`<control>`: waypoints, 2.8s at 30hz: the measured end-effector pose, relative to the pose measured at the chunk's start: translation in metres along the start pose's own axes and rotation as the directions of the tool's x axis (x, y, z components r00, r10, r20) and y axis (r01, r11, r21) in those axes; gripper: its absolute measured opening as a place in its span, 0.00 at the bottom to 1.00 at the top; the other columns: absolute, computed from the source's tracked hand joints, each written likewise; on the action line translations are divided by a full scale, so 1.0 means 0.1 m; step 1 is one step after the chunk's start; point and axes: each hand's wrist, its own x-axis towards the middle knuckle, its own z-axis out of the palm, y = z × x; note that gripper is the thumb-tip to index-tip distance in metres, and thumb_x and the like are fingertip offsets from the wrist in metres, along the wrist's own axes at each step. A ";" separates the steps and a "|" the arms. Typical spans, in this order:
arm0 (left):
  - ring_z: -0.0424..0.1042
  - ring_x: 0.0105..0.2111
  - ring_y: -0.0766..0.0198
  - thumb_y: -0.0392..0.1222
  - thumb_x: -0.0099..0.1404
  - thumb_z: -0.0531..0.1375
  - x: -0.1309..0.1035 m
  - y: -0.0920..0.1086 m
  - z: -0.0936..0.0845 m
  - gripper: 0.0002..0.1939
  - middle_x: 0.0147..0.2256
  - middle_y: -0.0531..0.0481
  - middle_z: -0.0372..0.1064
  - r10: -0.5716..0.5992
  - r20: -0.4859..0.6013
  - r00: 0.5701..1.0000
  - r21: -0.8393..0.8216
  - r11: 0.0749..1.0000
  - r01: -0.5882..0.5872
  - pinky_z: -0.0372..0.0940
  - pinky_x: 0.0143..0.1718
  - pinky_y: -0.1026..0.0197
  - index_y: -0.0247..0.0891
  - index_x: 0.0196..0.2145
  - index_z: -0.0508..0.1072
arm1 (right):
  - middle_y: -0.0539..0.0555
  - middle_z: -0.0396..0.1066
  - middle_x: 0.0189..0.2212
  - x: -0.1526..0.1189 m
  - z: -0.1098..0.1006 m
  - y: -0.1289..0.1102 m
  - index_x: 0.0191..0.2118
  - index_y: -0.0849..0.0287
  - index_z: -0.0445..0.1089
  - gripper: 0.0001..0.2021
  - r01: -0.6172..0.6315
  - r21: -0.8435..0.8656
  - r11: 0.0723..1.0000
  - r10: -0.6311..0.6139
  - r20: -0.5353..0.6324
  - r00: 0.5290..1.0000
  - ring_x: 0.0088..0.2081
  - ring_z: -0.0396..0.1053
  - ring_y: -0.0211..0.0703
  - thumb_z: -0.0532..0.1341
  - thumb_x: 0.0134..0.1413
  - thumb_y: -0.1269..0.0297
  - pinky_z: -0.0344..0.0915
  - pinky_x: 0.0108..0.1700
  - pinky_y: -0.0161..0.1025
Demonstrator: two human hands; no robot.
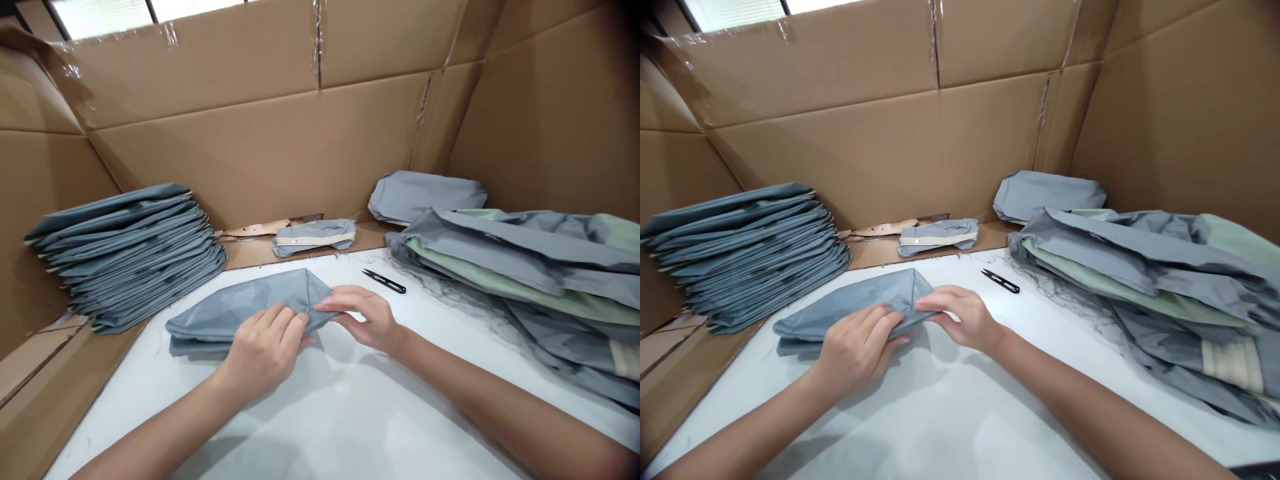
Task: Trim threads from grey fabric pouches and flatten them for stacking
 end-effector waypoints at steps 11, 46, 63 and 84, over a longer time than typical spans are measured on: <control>0.64 0.21 0.72 0.34 0.57 0.59 -0.04 -0.07 0.03 0.06 0.22 0.55 0.67 0.182 -0.141 0.973 0.079 0.982 -0.172 0.63 0.32 0.63 0.33 0.34 0.68 | 0.45 0.74 0.31 0.06 -0.04 -0.04 0.32 0.59 0.68 0.05 0.219 -0.233 0.947 -0.207 0.076 0.975 0.34 0.69 0.27 0.56 0.49 0.73 0.65 0.49 0.32; 0.63 0.22 0.66 0.60 0.64 0.39 0.16 -0.54 -0.23 0.27 0.22 0.51 0.66 -0.453 0.539 0.710 0.114 0.875 0.471 0.41 0.23 0.65 0.37 0.24 0.63 | 0.54 0.63 0.51 0.71 -0.23 -0.10 0.52 0.52 0.61 0.19 -0.174 -0.603 0.779 0.427 0.305 0.851 0.53 0.60 0.43 0.47 0.56 0.56 0.52 0.55 0.45; 0.66 0.41 0.65 0.51 0.64 0.48 0.03 -0.99 -0.27 0.16 0.43 0.49 0.64 -0.379 0.504 0.776 -0.509 0.596 0.621 0.60 0.38 0.64 0.43 0.47 0.54 | 0.48 0.71 0.23 0.84 0.01 0.06 0.27 0.59 0.69 0.13 -0.167 -0.628 0.760 0.387 0.230 0.893 0.26 0.63 0.27 0.48 0.53 0.70 0.45 0.28 0.26; 0.67 0.42 0.63 0.44 0.55 0.61 -0.05 -0.63 0.05 0.08 0.42 0.47 0.68 -0.804 0.150 0.576 -0.824 0.220 0.522 0.62 0.44 0.63 0.36 0.29 0.71 | 0.46 0.68 0.23 1.16 0.18 -0.08 0.28 0.59 0.68 0.12 -0.451 -0.343 0.824 0.551 0.297 0.780 0.24 0.58 0.26 0.55 0.50 0.54 0.47 0.28 0.25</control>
